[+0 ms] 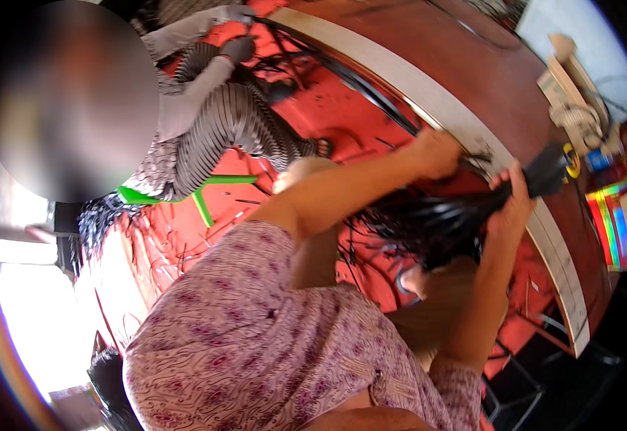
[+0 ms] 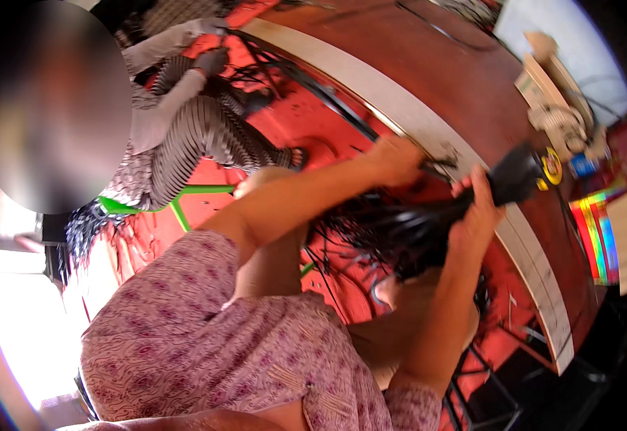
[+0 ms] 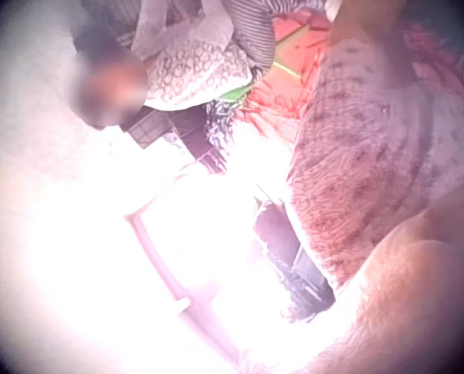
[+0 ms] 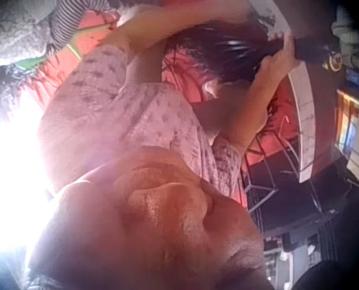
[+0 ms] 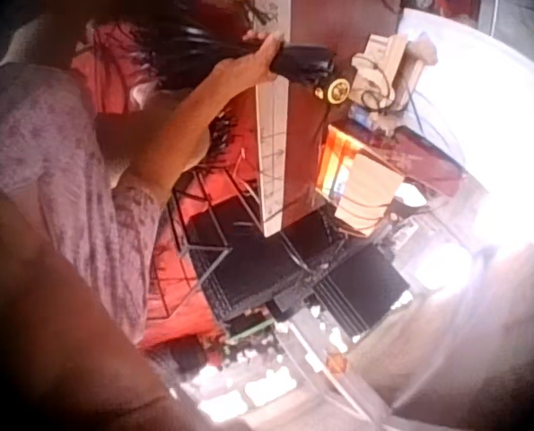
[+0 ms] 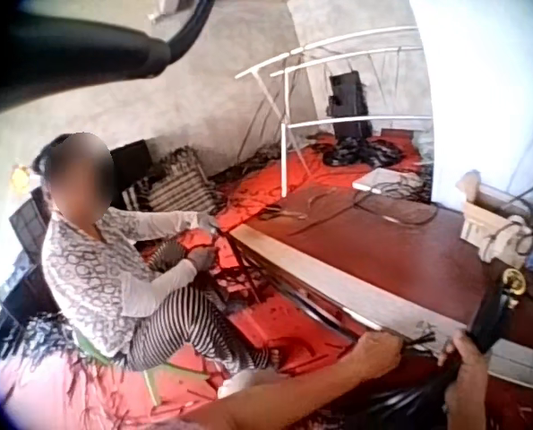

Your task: The person sits on the floor and repeatedly cuts black cables into short segments using a knife against a wooden board. They gather the cut pieces into a pile on the floor. Another person sits nearby, also working with cables.

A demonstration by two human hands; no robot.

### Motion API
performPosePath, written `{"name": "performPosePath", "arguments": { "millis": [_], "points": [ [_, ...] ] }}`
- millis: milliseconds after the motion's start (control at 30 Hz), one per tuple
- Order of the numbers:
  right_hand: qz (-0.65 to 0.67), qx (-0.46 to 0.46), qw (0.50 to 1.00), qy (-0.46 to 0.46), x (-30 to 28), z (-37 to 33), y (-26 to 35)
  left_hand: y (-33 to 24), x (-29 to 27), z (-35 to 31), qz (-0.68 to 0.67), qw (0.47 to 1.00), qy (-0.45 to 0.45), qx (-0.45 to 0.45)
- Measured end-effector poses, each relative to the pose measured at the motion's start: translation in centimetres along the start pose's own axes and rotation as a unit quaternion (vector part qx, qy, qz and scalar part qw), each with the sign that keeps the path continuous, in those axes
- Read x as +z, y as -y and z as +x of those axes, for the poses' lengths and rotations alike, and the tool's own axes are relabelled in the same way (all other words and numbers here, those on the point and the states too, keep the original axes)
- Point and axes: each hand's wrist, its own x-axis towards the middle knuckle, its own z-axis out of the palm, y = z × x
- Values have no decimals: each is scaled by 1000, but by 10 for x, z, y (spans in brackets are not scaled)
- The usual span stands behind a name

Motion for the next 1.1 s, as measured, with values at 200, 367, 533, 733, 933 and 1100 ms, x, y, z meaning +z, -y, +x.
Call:
{"name": "performPosePath", "arguments": {
  "millis": [200,367,533,733,933,1100],
  "points": [
    [-39,-26,998,-32,-7,-4,8,-3,-5,0,22,1000,-20,8],
    [-39,-29,998,-37,-4,-10,7,2,0,-1,13,999,-38,4],
    [-10,-20,999,-23,-4,-3,3,7,-5,7,14,1000,14,-1],
    [-58,-31,998,1,13,8,-5,-11,-21,10,-379,925,2,-32],
    [-133,24,990,39,28,12,-14,-16,-26,7,-509,855,-101,-6],
    [-219,49,966,126,40,10,-14,-13,-43,-1,-221,970,-96,38]
  ]
}}
